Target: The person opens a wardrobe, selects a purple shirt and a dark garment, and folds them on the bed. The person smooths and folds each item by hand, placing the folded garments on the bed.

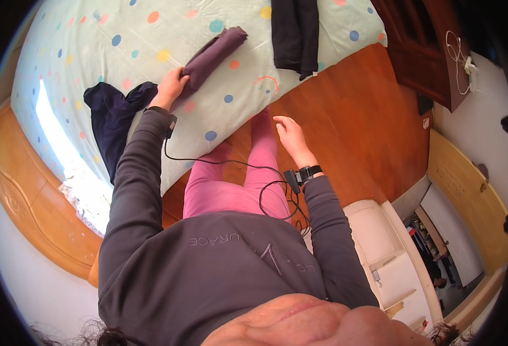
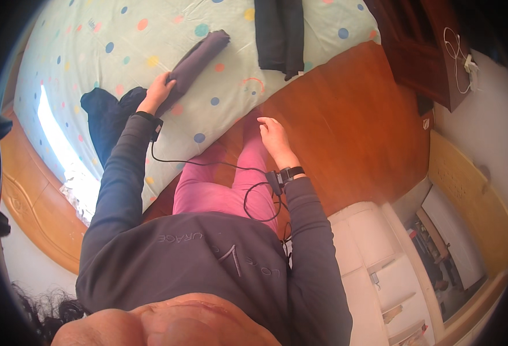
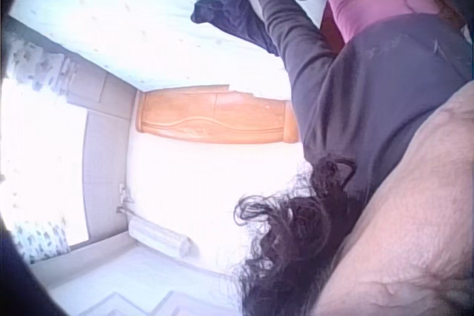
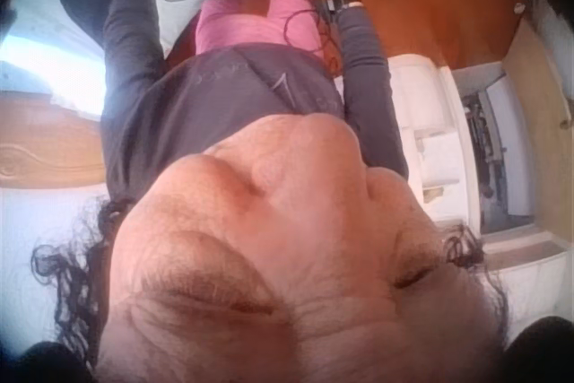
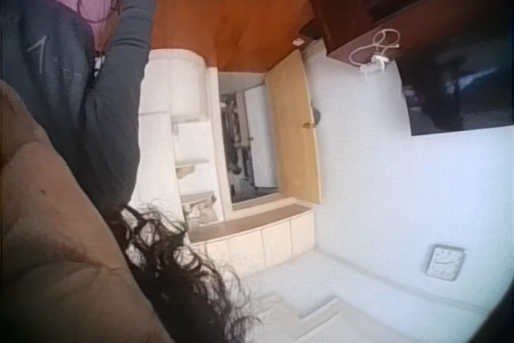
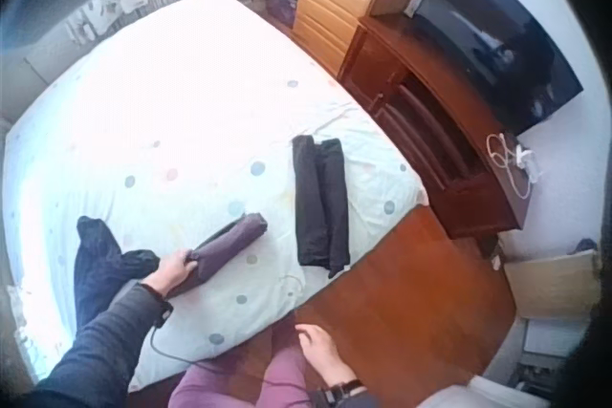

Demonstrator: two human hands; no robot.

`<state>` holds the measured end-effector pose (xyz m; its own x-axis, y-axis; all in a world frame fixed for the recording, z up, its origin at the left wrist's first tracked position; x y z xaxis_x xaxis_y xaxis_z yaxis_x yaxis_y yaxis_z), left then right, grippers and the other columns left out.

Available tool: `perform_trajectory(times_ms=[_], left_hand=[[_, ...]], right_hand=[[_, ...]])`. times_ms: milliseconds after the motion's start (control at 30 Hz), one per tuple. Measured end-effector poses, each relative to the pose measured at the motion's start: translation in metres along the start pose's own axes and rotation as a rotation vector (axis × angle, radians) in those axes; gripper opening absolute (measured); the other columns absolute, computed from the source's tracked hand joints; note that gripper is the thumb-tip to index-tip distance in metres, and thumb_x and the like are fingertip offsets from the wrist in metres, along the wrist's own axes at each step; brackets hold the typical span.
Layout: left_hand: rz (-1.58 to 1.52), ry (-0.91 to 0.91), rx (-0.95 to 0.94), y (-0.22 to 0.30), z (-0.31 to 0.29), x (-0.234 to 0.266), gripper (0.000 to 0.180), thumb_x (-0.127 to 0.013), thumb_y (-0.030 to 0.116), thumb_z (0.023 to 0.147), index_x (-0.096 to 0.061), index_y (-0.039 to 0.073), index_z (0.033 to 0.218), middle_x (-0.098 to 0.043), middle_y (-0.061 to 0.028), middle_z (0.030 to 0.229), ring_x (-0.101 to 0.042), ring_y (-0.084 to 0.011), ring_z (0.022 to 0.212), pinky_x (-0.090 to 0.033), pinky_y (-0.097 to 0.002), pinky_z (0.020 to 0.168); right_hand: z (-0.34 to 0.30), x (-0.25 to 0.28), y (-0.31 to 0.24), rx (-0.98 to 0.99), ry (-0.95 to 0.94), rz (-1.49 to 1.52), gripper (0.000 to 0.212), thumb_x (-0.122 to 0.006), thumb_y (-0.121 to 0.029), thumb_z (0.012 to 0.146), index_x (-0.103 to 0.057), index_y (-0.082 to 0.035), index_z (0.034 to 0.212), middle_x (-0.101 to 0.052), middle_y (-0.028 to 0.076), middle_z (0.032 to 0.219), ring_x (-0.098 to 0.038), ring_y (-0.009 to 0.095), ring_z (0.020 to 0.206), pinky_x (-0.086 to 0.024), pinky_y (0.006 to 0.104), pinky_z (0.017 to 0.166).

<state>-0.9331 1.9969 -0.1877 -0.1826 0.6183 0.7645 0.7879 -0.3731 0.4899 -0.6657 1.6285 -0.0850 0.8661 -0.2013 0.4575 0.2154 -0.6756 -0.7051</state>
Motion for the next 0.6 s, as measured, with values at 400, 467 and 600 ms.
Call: perform_trajectory(times_ms=[400,467,600], left_hand=[[-1.258,-0.448,0.27,0.107,-0.046,0.04,0.054,-0.064,0.023,0.104,-0.049,0.002,0.151,-0.062,-0.0033,0.138,-0.059,-0.0105,0.12,-0.047,-0.0276,0.102],[-1.356,-0.403,0.224,0.133,-0.037,0.053,0.053,-0.063,0.023,0.105,-0.048,0.002,0.151,-0.061,-0.0041,0.14,-0.059,-0.0114,0.122,-0.047,-0.0285,0.103],[-1.54,-0.308,0.121,0.175,-0.004,0.063,0.051,-0.062,0.023,0.106,-0.049,0.002,0.15,-0.061,-0.0048,0.14,-0.058,-0.0126,0.124,-0.047,-0.0294,0.105]], right_hand=[[0.018,-0.016,-0.01,0.046,-0.111,0.032,0.027,-0.059,-0.012,0.097,-0.069,-0.004,0.121,-0.071,0.017,0.122,-0.067,0.033,0.114,-0.053,0.0399,0.099],[0.024,-0.008,-0.005,0.007,-0.108,0.022,0.027,-0.06,-0.012,0.098,-0.069,-0.004,0.121,-0.071,0.017,0.122,-0.067,0.032,0.115,-0.053,0.0398,0.099],[0.036,0.01,-0.002,-0.025,-0.038,0.1,0.027,-0.06,-0.01,0.098,-0.069,-0.004,0.122,-0.071,0.016,0.122,-0.068,0.032,0.115,-0.054,0.0387,0.098]])
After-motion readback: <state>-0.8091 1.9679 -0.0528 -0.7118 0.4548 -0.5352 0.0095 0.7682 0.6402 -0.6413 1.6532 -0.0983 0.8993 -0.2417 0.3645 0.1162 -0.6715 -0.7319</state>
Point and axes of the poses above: each hand's wrist, its own z-axis towards the middle knuckle, its own x-axis out of the back of the hand, y = z × x, the point moved 2 cm from there along z, towards the middle knuckle
